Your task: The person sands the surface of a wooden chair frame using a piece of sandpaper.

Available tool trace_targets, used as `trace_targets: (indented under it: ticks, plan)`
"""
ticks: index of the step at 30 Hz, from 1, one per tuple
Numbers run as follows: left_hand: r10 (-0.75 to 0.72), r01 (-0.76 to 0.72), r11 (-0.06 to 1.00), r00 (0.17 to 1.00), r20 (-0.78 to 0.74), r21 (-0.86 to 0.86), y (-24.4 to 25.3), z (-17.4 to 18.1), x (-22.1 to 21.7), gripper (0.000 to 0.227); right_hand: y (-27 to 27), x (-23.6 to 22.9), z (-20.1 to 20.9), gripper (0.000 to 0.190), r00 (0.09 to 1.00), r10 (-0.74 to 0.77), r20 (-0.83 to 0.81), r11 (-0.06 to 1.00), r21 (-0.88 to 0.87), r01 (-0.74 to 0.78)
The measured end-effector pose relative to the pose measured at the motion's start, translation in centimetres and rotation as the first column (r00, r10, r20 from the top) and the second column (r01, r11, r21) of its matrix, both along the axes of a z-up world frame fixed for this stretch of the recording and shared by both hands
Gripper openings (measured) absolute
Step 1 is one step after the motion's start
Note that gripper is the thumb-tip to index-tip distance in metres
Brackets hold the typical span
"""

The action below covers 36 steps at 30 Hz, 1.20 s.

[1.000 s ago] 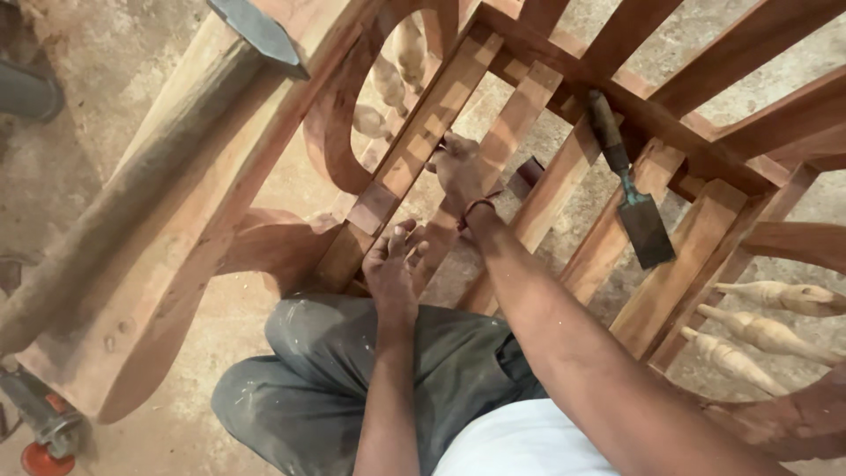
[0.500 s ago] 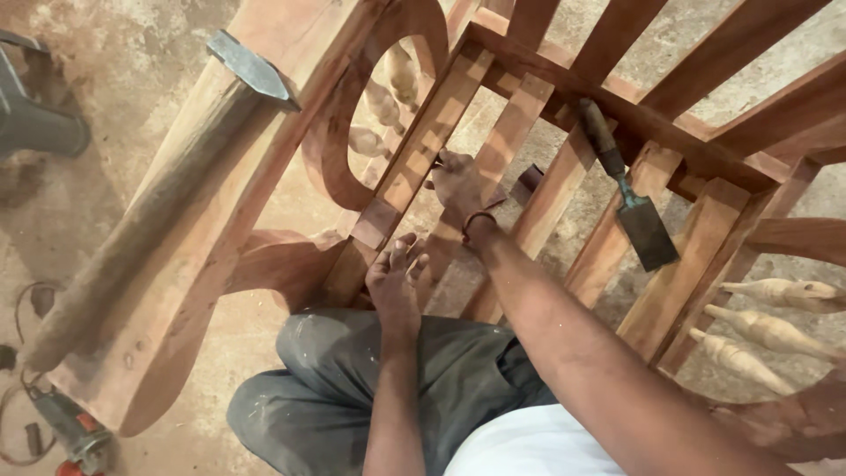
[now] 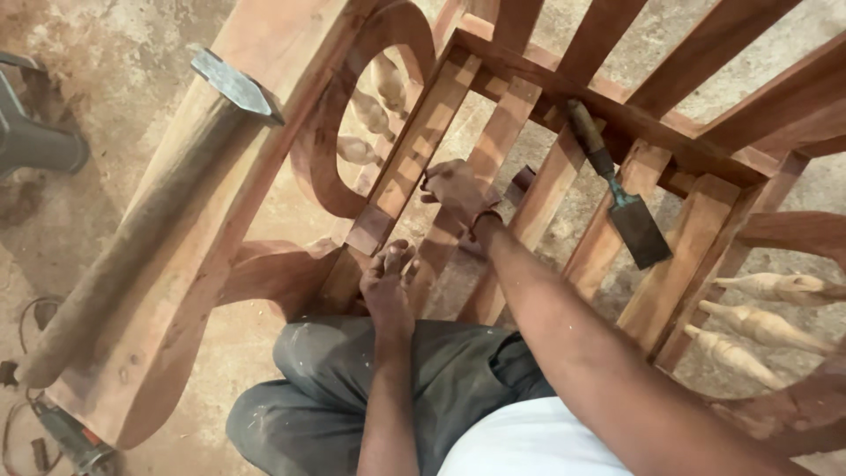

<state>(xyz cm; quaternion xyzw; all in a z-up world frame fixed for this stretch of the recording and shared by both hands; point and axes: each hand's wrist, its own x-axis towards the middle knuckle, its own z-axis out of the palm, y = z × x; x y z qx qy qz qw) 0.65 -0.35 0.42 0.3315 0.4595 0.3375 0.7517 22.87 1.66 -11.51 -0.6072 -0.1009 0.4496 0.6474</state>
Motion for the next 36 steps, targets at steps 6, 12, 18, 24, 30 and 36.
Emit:
trace_targets:
  ticks: [6,12,18,24,30,36]
  plan:
    - [0.029,-0.029,1.0,0.998,-0.057,0.004,0.1,-0.6,-0.2,0.027,0.3,-2.3,2.3,0.049,0.963,-0.257,0.077,0.962,0.113,0.247]
    - [0.029,-0.029,0.999,0.999,-0.016,0.018,0.1,-1.5,-0.3,0.026,0.7,-1.8,1.2,0.043,0.947,-0.312,-0.076,0.931,0.172,0.321]
    - [0.041,-0.042,0.999,0.998,-0.053,-0.015,0.3,-1.7,-0.1,0.025,0.7,-1.5,2.3,0.048,0.904,-0.311,-0.295,0.923,0.135,0.361]
    - [0.024,-0.024,0.999,0.999,-0.035,-0.021,0.2,-0.9,0.1,0.025,0.0,-1.2,3.8,0.064,0.858,-0.229,-0.459,0.908,0.216,0.359]
    - [0.025,-0.024,0.999,0.999,-0.046,0.023,0.1,-0.3,0.2,0.028,-0.4,-1.9,10.3,0.058,0.922,-0.136,-0.362,0.954,0.203,0.22]
    - [0.052,-0.05,0.997,0.998,-0.033,0.06,0.2,-0.1,-0.1,0.029,1.6,-1.1,10.7,0.058,0.938,-0.247,-0.242,0.95,0.131,0.284]
